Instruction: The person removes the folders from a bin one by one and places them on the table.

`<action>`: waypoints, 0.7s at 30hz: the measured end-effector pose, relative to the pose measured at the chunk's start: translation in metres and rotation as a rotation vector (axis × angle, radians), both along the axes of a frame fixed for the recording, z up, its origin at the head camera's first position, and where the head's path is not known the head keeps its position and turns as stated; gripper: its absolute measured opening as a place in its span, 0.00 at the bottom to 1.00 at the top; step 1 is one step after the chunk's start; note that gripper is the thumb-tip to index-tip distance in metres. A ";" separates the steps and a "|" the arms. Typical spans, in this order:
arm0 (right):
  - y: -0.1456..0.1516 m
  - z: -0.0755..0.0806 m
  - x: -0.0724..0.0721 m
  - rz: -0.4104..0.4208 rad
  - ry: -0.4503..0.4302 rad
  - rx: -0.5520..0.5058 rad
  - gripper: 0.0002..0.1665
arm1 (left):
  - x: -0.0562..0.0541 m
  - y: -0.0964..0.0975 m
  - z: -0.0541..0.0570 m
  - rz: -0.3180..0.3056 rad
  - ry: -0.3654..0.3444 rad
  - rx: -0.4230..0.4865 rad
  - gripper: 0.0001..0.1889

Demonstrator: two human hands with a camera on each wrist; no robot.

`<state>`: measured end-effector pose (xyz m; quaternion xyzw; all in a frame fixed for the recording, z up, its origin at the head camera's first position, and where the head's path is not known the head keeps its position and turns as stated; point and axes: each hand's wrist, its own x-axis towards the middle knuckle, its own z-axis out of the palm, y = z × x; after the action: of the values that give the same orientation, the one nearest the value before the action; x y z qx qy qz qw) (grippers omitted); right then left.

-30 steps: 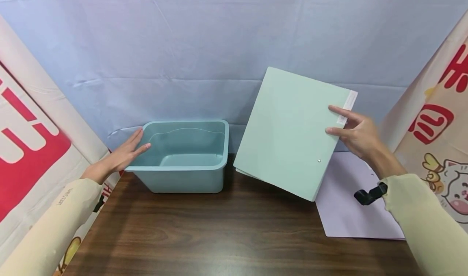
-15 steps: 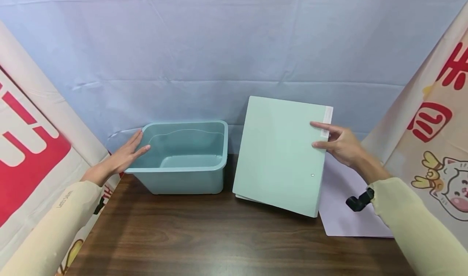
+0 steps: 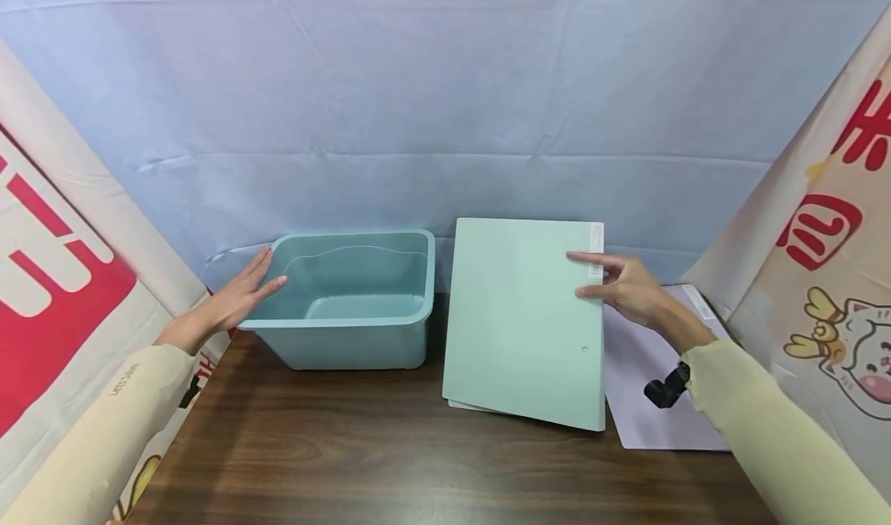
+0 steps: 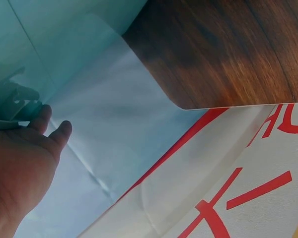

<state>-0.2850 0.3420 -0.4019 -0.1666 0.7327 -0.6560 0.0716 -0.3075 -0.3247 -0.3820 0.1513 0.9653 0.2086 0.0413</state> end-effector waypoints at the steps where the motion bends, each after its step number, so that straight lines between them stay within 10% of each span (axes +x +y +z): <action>1: 0.000 -0.002 -0.001 0.002 0.004 0.014 0.40 | 0.000 0.000 0.000 0.000 0.000 0.000 0.44; 21: -0.024 -0.014 0.000 -0.068 0.010 0.444 0.36 | 0.001 0.001 0.000 0.006 0.000 0.011 0.42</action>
<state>-0.2845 0.3181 -0.4159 -0.1254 0.8646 -0.4799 0.0808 -0.3063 -0.3239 -0.3820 0.1489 0.9646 0.2141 0.0397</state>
